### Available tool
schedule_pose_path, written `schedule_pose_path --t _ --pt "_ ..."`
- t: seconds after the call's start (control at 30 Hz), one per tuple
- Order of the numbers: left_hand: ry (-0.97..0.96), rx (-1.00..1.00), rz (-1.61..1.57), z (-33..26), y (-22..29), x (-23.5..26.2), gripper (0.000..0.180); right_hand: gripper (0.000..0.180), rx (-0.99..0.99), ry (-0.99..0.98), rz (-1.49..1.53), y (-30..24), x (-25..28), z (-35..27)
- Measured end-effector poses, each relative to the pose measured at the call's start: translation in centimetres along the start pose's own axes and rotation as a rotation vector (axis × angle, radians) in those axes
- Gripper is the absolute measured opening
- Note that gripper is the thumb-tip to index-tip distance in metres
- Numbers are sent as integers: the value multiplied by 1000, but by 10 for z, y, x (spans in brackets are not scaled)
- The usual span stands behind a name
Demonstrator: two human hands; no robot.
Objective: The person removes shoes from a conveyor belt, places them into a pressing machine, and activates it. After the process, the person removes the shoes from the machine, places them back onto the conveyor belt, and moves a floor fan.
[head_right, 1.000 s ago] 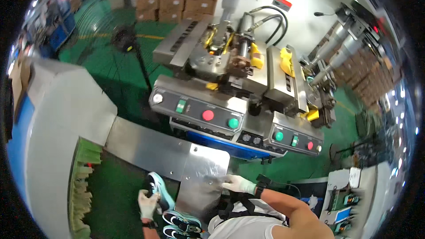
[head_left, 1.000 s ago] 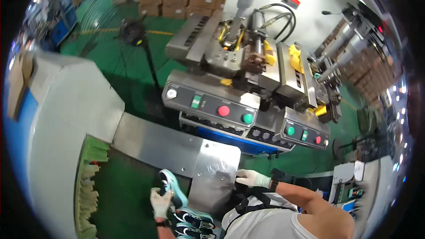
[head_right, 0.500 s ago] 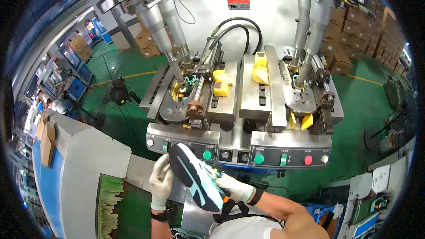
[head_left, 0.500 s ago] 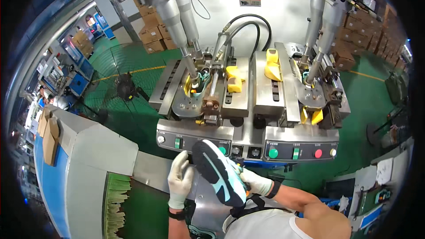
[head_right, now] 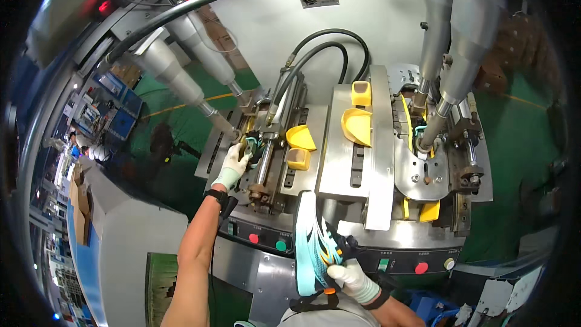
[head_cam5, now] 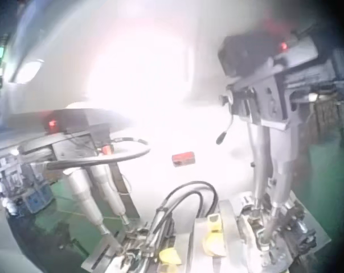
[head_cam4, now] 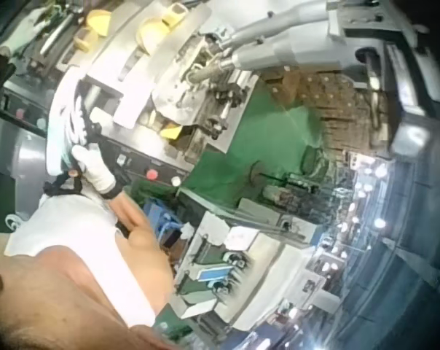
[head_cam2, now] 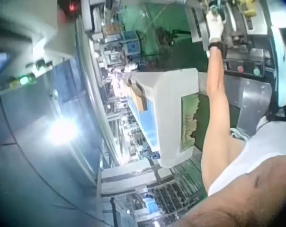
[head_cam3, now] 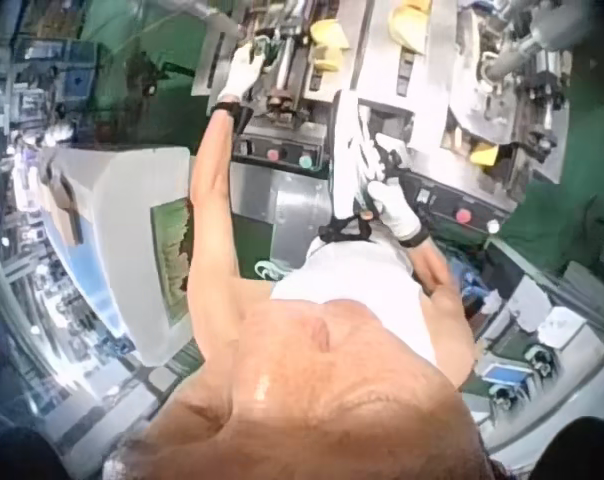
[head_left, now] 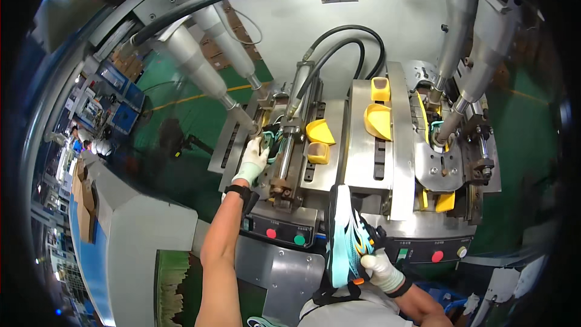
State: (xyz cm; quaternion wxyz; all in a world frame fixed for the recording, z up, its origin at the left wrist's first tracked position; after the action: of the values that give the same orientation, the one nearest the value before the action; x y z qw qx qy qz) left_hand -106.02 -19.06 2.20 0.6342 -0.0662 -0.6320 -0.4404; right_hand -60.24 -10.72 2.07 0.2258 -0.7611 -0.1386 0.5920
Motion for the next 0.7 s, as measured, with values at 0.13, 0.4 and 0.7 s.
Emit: schedule_pose_path --t 0.13,0.4,0.7 --pt "81 -53 117 40 -29 -33 67 71 62 71 -21 -7 -13 -14" --pt "-138 196 158 97 -37 -53 54 85 -43 303 -172 -1 -14 -18" --pt "230 7 -199 -38 12 115 46 65 80 188 -298 9 -61 56"
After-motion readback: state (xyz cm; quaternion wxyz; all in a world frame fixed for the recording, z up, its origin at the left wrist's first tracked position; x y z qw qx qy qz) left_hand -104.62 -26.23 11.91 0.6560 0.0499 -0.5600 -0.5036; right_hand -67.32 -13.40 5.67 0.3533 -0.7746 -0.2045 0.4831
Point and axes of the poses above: each hand's wrist, its own z-axis towards the middle knuckle, its own x-axis out of the back of the hand, y = z × x, the point moved 3 cm from there along z, towards the middle knuckle, and after that the axes turned 2 degrees about x, right-handed, at the moved point
